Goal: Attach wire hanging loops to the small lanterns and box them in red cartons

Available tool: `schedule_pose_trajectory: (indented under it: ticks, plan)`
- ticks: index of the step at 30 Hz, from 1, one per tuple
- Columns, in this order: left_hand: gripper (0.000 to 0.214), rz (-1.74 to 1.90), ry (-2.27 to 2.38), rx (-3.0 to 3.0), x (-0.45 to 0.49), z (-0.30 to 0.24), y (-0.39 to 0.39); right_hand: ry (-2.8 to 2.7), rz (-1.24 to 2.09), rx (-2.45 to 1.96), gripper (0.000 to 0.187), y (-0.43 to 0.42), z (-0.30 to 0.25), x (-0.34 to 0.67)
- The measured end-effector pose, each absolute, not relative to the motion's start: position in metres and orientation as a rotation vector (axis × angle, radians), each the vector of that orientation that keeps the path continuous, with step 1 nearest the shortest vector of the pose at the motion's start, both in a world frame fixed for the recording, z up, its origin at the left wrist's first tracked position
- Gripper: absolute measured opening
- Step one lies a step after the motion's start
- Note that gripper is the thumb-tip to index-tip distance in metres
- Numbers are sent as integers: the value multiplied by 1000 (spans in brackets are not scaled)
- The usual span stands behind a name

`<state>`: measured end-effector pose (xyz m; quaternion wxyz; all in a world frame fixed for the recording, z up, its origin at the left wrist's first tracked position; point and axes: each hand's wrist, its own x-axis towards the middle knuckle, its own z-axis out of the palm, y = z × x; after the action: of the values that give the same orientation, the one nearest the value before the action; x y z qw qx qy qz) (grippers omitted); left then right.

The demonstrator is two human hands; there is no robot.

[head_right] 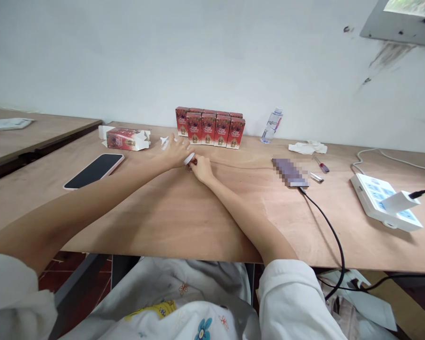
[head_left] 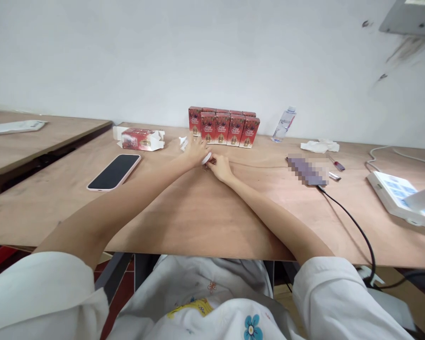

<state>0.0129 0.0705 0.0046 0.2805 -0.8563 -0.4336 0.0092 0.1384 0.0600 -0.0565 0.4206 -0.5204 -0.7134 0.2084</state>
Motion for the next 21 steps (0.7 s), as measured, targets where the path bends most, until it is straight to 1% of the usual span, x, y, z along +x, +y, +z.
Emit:
schedule_pose_trajectory:
  ticks: [3, 5, 11, 14, 16, 18, 21]
  plan:
    - [30, -5, -1098, -2281, 12, 4, 75, -1782, 433, -1367, 15, 58, -54, 140]
    - [29, -46, -1022, -2276, 10, 4, 80, -1774, 380, -1400, 18, 55, -52, 142]
    - [33, -232, -754, -2308, -2, 3, 102, -1915, 413, -1418, 38, 46, -53, 157]
    - [35, -345, -671, -2354, -9, 0, 111, -2175, 392, -1341, 54, 46, -54, 159]
    - [38, -381, -650, -2368, -12, -3, 113, -2370, 329, -1293, 61, 46, -55, 154]
    - [41, -355, -651, -2371, -15, -7, 114, -2475, 293, -1271, 59, 46, -56, 143]
    - [47, -303, -694, -2418, -18, -11, 111, -2508, 288, -1209, 49, 42, -58, 122]
